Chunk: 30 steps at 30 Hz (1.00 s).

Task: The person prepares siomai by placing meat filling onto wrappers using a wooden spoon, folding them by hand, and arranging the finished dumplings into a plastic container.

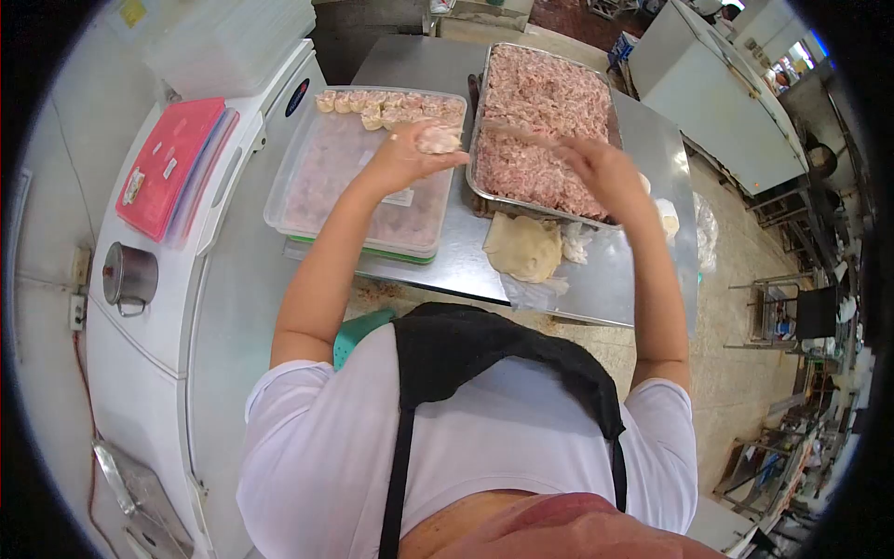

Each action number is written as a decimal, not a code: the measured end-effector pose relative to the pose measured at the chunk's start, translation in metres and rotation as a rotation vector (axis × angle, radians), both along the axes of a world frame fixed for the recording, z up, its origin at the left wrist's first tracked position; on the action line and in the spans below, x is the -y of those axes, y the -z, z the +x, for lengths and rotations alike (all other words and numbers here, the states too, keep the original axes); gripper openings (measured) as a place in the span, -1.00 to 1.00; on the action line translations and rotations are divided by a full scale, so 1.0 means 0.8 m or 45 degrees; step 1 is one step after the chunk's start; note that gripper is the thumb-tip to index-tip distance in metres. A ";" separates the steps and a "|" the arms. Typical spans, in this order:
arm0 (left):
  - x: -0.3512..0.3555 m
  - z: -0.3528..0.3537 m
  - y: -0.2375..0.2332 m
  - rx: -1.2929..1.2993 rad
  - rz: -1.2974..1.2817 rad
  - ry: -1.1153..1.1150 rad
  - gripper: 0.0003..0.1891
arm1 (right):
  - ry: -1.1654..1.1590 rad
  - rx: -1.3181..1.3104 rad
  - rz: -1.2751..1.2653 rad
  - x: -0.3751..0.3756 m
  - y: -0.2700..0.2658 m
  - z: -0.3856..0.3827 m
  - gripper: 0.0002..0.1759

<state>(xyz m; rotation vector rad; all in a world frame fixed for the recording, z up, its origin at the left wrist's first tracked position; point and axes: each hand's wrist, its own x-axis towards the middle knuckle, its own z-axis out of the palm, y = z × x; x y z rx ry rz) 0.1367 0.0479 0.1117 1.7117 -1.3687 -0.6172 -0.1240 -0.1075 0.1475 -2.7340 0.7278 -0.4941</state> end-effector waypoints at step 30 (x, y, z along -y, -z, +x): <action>0.102 -0.089 0.018 -0.045 0.034 0.255 -0.35 | -0.076 0.286 0.706 0.008 0.057 -0.062 -0.70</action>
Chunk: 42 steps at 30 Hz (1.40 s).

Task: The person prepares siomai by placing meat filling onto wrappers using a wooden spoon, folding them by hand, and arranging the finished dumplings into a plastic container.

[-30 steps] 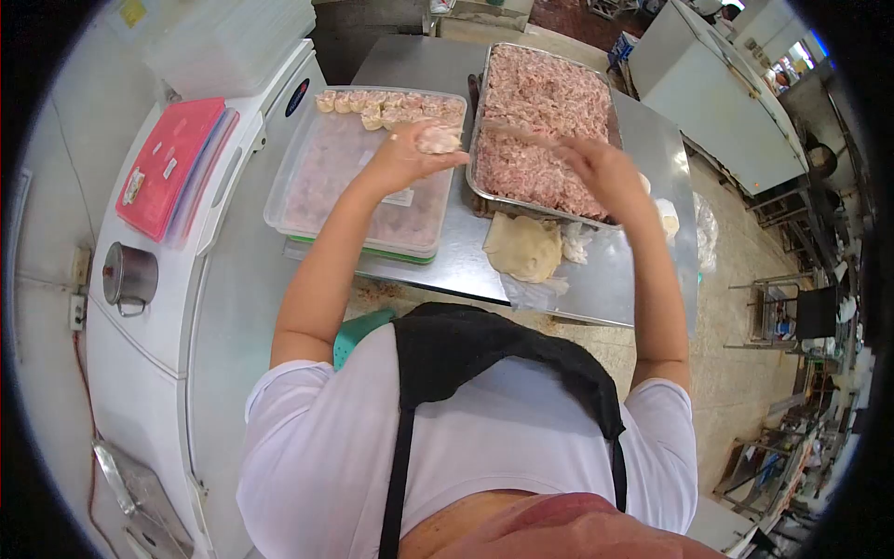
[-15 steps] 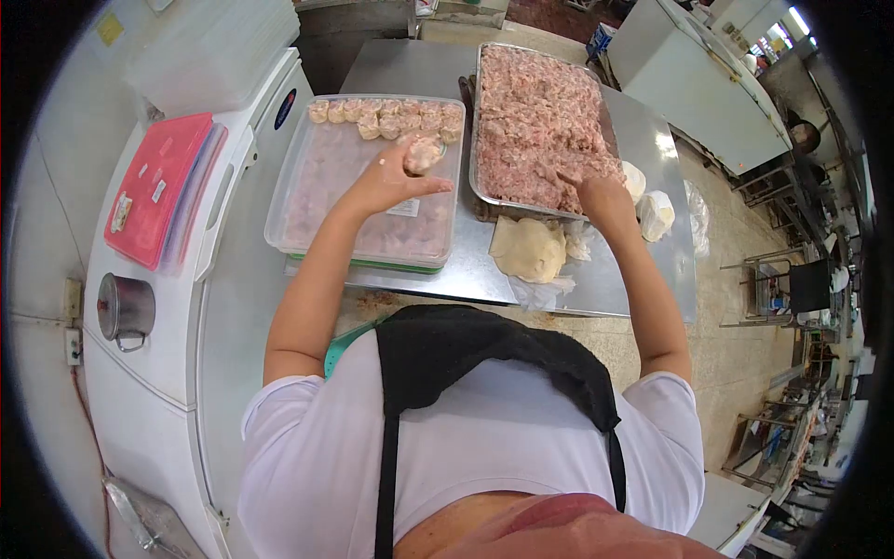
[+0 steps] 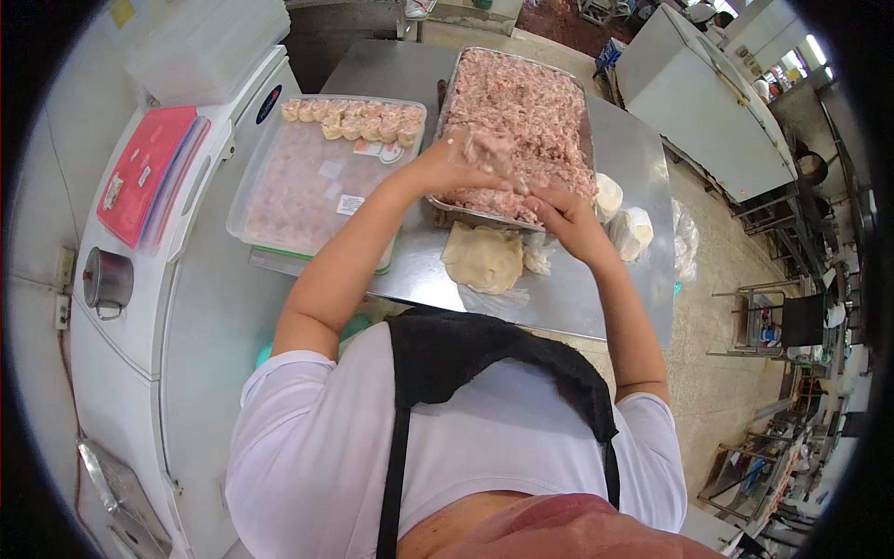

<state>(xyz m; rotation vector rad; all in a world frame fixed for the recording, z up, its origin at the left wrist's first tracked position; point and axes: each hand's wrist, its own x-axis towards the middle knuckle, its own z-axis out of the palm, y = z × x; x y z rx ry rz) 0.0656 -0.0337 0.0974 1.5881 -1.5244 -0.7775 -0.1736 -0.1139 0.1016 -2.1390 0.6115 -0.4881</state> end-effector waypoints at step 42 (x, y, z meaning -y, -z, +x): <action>-0.010 -0.027 0.018 0.300 -0.253 -0.110 -0.32 | -0.010 -0.077 -0.619 0.011 -0.069 -0.055 -0.72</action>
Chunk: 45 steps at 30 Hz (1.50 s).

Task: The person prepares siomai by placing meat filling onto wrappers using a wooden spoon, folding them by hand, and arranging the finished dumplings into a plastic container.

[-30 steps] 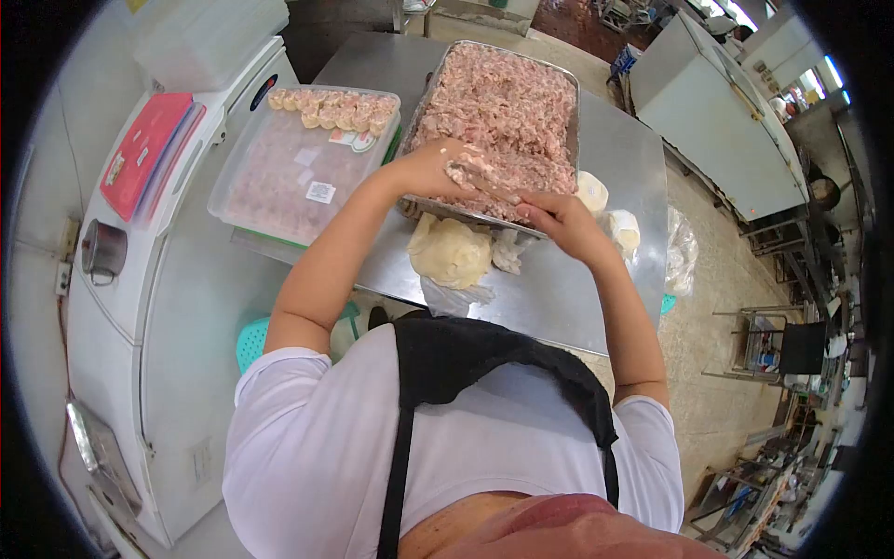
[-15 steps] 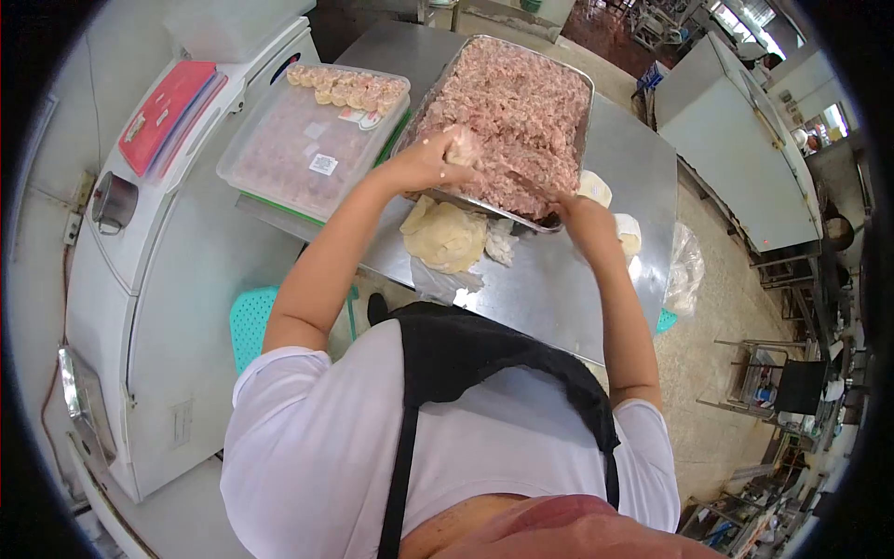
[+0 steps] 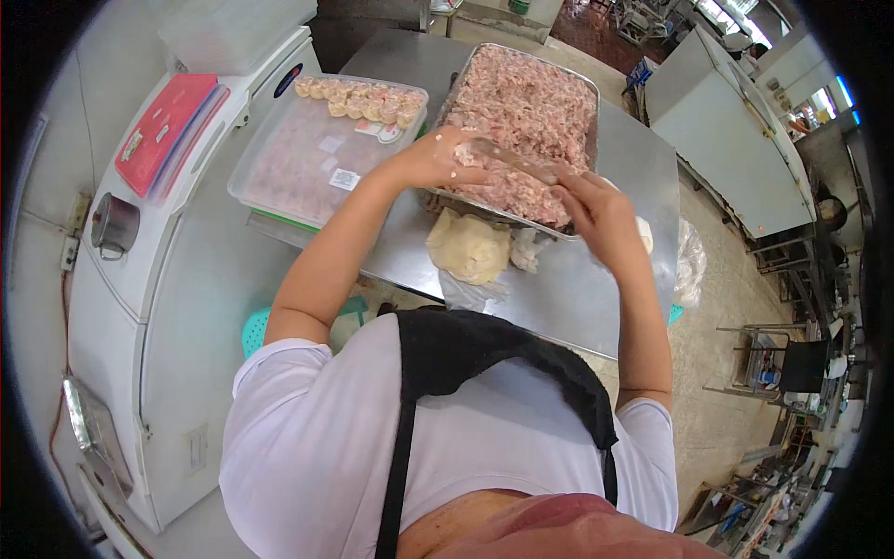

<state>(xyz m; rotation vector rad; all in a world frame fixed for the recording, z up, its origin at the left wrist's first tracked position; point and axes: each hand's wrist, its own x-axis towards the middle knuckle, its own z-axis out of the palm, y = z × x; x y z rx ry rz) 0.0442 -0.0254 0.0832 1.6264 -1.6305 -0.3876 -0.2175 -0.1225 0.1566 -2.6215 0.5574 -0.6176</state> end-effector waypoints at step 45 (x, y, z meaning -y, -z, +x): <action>-0.084 0.193 0.031 0.636 0.025 -0.352 -0.35 | 0.581 -0.713 -0.394 0.079 0.072 -0.016 -0.68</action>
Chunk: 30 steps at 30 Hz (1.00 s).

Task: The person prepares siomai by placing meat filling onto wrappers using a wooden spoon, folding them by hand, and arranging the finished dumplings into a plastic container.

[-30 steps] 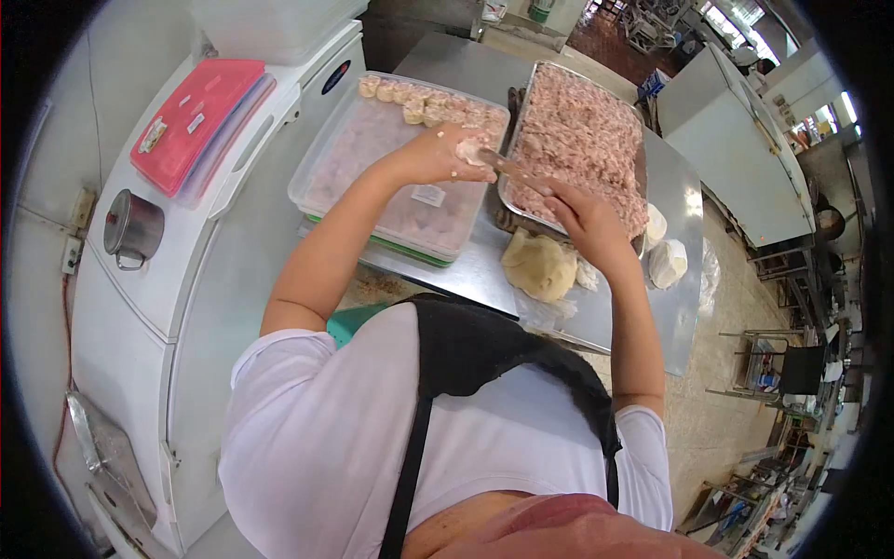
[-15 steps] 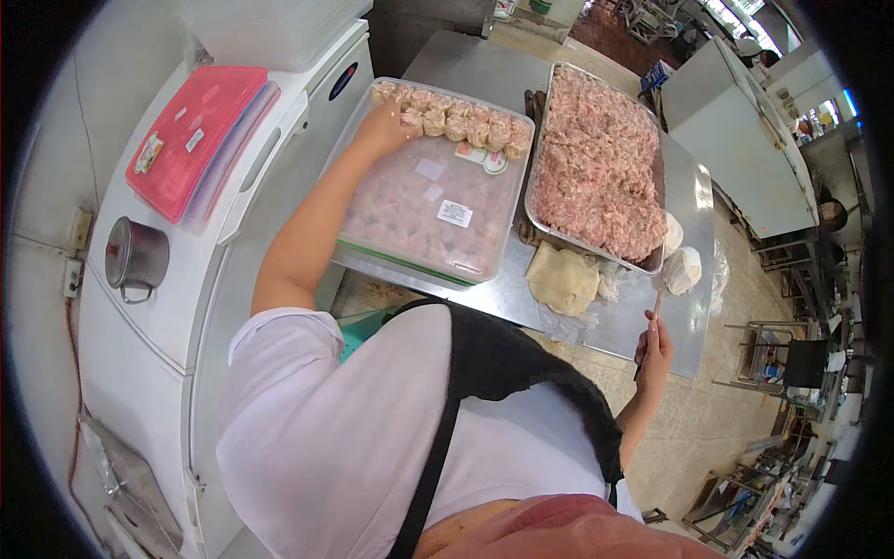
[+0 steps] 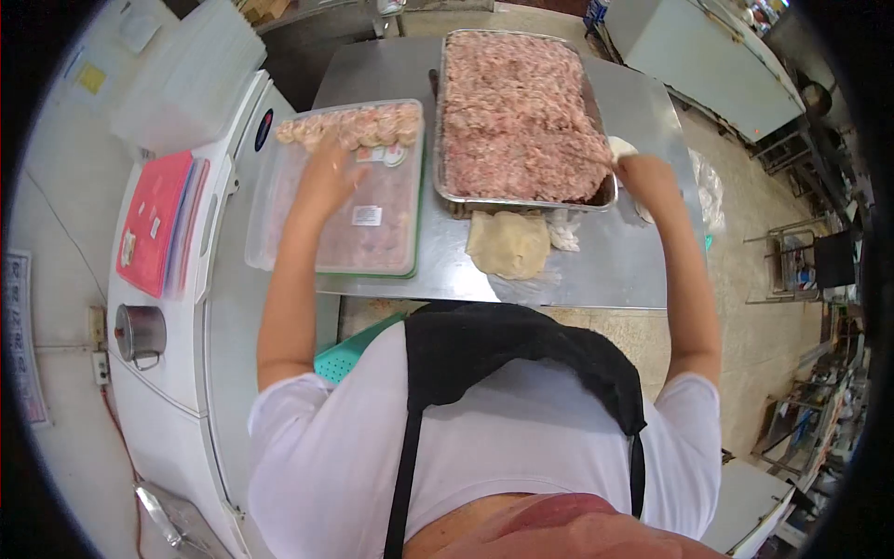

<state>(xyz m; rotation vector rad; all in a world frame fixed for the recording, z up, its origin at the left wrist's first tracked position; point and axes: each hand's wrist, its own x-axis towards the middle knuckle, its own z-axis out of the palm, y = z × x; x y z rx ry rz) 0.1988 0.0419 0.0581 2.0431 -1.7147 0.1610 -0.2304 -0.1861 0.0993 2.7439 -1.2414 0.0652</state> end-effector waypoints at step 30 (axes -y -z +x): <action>0.039 -0.231 0.054 -1.279 0.192 0.261 -0.79 | -0.210 0.258 0.298 -0.010 0.073 0.043 -0.77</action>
